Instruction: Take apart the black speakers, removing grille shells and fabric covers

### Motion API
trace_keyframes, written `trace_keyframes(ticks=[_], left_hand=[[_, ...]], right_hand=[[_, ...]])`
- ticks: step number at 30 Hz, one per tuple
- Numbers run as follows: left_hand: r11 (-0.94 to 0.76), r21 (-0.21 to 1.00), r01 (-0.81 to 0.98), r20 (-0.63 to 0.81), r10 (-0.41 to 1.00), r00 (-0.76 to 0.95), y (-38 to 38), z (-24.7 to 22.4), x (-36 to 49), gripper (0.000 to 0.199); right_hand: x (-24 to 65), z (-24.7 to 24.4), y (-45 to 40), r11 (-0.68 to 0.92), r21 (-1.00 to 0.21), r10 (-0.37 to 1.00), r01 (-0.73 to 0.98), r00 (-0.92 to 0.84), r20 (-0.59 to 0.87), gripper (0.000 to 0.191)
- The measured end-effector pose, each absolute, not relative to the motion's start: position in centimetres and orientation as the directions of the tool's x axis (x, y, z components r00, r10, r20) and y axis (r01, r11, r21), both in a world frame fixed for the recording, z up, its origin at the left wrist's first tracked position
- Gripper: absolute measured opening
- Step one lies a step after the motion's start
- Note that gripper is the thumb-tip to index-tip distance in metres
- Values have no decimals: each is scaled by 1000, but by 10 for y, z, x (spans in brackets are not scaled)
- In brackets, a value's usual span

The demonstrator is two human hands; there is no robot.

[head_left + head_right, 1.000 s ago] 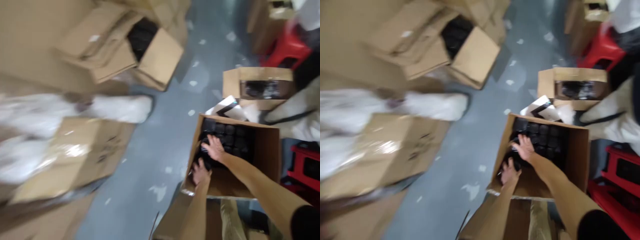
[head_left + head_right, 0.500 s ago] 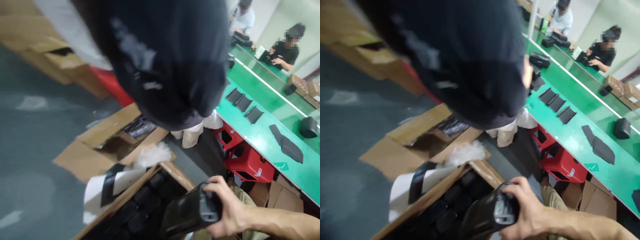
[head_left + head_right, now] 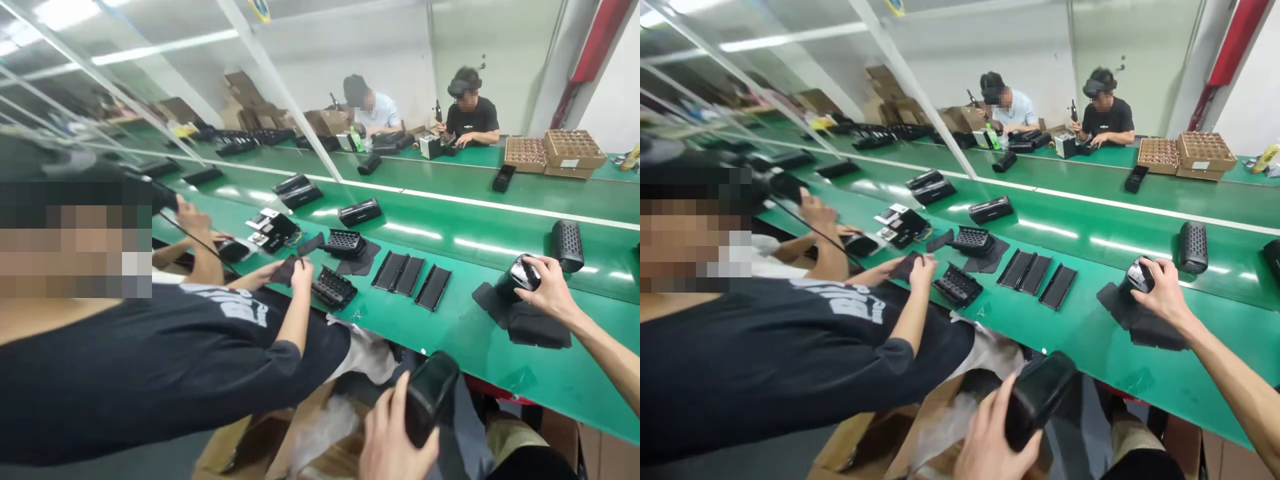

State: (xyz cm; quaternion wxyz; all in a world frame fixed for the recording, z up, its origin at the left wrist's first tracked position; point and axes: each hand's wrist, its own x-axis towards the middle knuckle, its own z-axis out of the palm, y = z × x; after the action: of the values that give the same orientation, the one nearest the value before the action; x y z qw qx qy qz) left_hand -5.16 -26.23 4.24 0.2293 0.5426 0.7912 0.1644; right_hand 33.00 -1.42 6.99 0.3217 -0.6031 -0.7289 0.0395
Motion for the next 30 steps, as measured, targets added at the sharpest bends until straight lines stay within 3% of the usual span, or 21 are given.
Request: trace_keyframes(ticks=[4,9,15,18,19,21,24,26,30], left_hand=[[133,446,885,-228,973,-31,-156,92,21,97],[-17,389,921,-286,948,138,-93,104,72,103],[-90,516,852,-333,895,296,-77,101,81,119],[-80,623,778,-349,862,368,-68,92,53,127],[-51,649,759,-340,873,350,-61,87,38,120],[67,665,744,-319,926,202,-41,71,2,88],[261,639,723,-324,945,-54,-3,40,-50,55],[302,641,706,-344,935,-87,15,17,-73,47],[294,699,652,-331,941,-71,17,-15,-97,35]], right_hand=[[356,46,23,242,-465,915,852,-41,402,71],[360,23,36,225,-487,914,844,-10,405,70],[356,44,16,216,-507,883,835,54,466,67],[335,82,-8,203,-613,828,764,200,524,49],[322,93,-11,179,-686,857,705,231,461,42],[285,108,-6,17,-840,978,542,167,128,40],[217,99,34,-329,-829,908,453,-88,-409,50],[177,77,68,-411,-757,840,508,-113,-531,49],[128,29,114,-388,-667,830,636,-73,-553,37]])
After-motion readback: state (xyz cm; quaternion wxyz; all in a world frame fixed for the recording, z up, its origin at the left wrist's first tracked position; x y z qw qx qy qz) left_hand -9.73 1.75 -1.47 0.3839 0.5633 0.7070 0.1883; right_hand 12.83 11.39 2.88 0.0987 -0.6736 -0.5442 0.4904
